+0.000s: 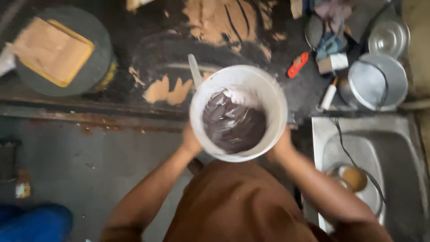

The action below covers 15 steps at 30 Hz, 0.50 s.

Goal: The person spreads chocolate frosting over a small square cake using a large flat spatula and a small notched spreader. The person then stirs a container of dark chocolate ganache, heats it in a microwave, and continues to stir the melted mixture before using a long serrated knife to refine the edges of the frosted cake on a rotating stand.

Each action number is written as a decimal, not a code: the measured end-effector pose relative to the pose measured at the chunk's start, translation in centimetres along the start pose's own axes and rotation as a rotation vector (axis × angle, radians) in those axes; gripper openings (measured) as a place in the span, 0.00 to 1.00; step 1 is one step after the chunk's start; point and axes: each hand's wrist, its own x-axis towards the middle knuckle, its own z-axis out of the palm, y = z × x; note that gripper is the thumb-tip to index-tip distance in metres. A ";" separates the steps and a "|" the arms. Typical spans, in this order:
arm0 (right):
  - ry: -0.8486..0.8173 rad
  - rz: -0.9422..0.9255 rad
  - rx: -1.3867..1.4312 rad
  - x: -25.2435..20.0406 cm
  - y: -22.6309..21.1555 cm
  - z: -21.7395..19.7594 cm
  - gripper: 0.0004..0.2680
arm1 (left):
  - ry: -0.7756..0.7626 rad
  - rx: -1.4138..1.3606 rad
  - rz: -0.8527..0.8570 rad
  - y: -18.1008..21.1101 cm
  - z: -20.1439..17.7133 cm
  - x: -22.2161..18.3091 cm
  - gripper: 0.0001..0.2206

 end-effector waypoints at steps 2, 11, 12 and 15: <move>-0.028 -0.046 -0.083 -0.9 0.2 1.5 0.19 | -0.031 0.175 0.016 2.2 -0.3 -0.9 0.21; 0.021 -0.098 -0.145 1.1 -0.6 -1.3 0.22 | -0.189 0.044 0.060 4.9 8.2 -4.9 0.24; 0.023 -0.086 -0.101 1.2 -0.9 -1.3 0.22 | -0.097 0.435 0.276 4.5 9.7 -6.3 0.25; 0.005 -0.059 -0.044 -3.0 0.2 0.9 0.23 | -0.119 0.378 0.221 5.1 8.9 -7.4 0.25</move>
